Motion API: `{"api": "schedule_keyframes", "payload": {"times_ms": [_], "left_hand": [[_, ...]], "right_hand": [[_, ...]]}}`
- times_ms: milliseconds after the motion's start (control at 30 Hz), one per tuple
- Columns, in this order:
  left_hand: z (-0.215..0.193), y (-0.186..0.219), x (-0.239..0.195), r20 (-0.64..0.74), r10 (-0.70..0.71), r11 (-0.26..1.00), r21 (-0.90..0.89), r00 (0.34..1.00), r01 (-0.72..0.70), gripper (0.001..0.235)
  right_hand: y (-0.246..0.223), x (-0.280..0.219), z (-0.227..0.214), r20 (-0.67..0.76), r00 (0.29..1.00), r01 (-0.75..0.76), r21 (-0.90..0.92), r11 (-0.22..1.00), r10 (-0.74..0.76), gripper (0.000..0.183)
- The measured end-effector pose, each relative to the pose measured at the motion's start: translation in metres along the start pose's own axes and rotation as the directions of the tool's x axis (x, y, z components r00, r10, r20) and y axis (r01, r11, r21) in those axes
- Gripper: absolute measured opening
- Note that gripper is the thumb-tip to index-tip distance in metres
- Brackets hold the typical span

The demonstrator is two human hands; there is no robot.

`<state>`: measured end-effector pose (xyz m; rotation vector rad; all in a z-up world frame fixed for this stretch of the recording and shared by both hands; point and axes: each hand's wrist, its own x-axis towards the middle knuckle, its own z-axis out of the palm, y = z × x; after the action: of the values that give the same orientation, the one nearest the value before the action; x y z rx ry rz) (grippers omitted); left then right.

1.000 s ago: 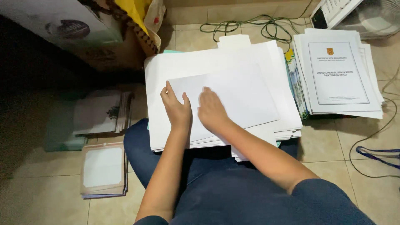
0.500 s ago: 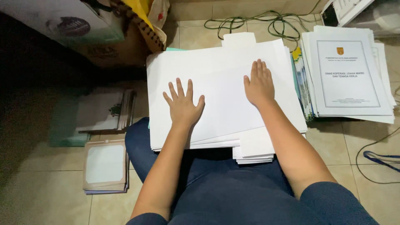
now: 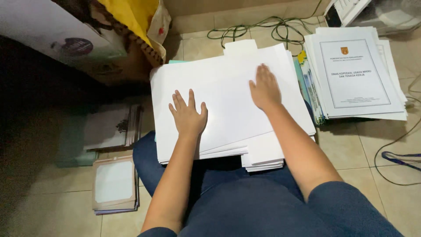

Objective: The person sits on the floor and repeatedly picks up sheets of paper from a pile on their lap, aligns them, and places them onto a stack on the floor to their right. They continue this process throughout the clip.

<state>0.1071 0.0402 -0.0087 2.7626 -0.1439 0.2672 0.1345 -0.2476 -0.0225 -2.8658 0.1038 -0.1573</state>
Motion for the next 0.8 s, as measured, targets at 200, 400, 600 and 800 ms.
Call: {"api": "schedule_keyframes", "payload": {"times_ms": [200, 400, 600, 800], "left_hand": [[-0.004, 0.006, 0.002, 0.016, 0.023, 1.000, 0.015, 1.000, -0.024, 0.075], [0.041, 0.007, 0.028, 0.101, 0.262, 0.962, 0.048, 0.960, -0.268, 0.070], [0.009, 0.021, 0.025, 0.186, 0.221, 0.975, -0.077, 0.957, -0.210, 0.058], [0.003, -0.026, -0.009, 0.018, 0.058, 0.998, -0.012, 0.998, -0.058, 0.069]], "right_hand": [[0.032, -0.024, -0.003, -0.004, 0.999, 0.032, -0.178, 0.984, -0.034, 0.069], [-0.093, -0.015, 0.029, 0.009, 0.987, 0.163, -0.004, 0.987, -0.163, 0.071], [-0.088, -0.009, 0.015, 0.065, 0.969, 0.236, 0.051, 0.970, -0.239, 0.067], [0.022, -0.005, 0.004, -0.022, 1.000, -0.016, -0.031, 0.999, 0.016, 0.068]]}}
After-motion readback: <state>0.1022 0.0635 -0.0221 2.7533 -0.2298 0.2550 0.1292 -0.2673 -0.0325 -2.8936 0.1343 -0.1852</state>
